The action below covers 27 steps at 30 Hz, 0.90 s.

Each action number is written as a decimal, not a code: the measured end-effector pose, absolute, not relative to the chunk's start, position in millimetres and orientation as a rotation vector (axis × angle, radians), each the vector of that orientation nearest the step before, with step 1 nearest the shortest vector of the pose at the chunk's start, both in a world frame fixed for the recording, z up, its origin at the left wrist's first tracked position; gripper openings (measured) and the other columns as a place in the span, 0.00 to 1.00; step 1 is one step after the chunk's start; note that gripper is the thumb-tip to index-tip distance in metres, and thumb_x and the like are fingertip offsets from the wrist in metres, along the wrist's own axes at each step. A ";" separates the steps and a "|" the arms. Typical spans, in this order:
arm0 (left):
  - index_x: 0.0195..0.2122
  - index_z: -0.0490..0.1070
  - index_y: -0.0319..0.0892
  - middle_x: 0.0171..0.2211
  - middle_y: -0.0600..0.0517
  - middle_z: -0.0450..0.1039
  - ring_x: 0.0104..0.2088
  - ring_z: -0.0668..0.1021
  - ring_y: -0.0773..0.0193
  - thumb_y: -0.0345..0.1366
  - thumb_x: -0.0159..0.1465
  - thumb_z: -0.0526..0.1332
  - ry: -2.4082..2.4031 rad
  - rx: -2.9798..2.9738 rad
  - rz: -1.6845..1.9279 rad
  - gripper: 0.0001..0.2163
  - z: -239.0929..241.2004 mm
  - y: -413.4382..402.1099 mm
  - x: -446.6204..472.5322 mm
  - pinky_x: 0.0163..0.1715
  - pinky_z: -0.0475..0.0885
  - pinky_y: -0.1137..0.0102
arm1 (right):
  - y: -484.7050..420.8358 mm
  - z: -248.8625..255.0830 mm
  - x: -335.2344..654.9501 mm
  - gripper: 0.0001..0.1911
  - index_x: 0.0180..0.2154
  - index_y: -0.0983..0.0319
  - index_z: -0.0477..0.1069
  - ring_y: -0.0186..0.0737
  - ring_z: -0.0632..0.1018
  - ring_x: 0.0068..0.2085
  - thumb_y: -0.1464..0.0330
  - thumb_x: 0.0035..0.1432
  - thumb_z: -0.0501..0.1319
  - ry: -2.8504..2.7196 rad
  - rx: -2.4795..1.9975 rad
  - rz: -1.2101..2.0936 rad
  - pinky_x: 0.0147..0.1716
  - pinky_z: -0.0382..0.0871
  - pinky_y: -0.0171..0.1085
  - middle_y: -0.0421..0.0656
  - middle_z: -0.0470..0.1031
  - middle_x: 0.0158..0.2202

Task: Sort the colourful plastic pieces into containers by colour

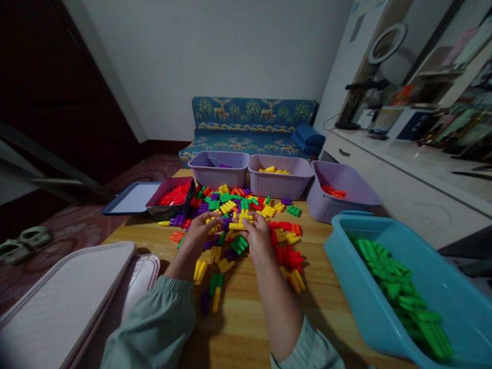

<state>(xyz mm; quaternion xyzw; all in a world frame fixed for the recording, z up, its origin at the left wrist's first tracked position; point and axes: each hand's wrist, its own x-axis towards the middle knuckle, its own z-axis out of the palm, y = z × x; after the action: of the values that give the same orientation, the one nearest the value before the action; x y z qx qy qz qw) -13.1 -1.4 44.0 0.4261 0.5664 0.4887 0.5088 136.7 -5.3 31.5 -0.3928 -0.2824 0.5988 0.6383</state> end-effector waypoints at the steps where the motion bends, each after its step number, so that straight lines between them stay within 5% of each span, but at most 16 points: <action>1: 0.39 0.72 0.41 0.33 0.50 0.73 0.28 0.75 0.66 0.44 0.53 0.65 1.244 0.912 1.176 0.16 46.4 -2.9 -10.9 0.23 0.66 0.75 | -5.5 31.9 134.8 0.24 0.37 0.59 0.61 0.43 0.82 0.37 0.67 0.40 0.70 -0.636 -0.864 1.375 0.32 0.74 0.36 0.41 0.79 0.36; 10: 0.32 0.74 0.38 0.24 0.54 0.71 0.21 0.68 0.72 0.46 0.41 0.73 1.263 0.977 1.066 0.21 49.2 -10.7 5.4 0.18 0.60 0.78 | -8.0 35.2 124.6 0.22 0.37 0.58 0.61 0.43 0.81 0.40 0.67 0.42 0.70 -0.646 -0.737 1.340 0.39 0.75 0.39 0.41 0.79 0.34; 19: 0.21 0.69 0.38 0.15 0.55 0.64 0.15 0.63 0.73 0.58 0.50 0.64 1.480 1.081 1.235 0.24 33.2 -0.7 1.4 0.15 0.55 0.76 | -2.6 29.4 134.1 0.21 0.36 0.59 0.62 0.41 0.81 0.37 0.68 0.40 0.70 -0.551 -0.783 1.289 0.35 0.74 0.36 0.42 0.79 0.34; 23: 0.25 0.70 0.38 0.18 0.53 0.66 0.16 0.67 0.71 0.62 0.52 0.60 1.475 0.935 1.287 0.27 29.6 2.4 -3.3 0.15 0.56 0.76 | -1.0 30.6 141.6 0.22 0.36 0.60 0.64 0.40 0.80 0.32 0.66 0.39 0.70 -0.550 -0.846 1.291 0.32 0.75 0.37 0.42 0.78 0.31; 27: 0.42 0.72 0.37 0.20 0.53 0.68 0.17 0.69 0.69 0.65 0.56 0.54 1.364 0.735 1.232 0.32 34.9 -0.3 -2.9 0.14 0.55 0.77 | 5.5 28.7 144.7 0.22 0.40 0.61 0.68 0.34 0.76 0.26 0.63 0.41 0.69 -0.745 -1.102 1.146 0.26 0.73 0.36 0.42 0.76 0.37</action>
<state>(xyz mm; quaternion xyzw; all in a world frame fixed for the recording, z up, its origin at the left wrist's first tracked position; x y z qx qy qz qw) -2.9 -0.3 34.9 0.3105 0.5761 0.5203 0.5487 144.7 5.5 28.7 -0.4827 -0.3263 0.5024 0.6388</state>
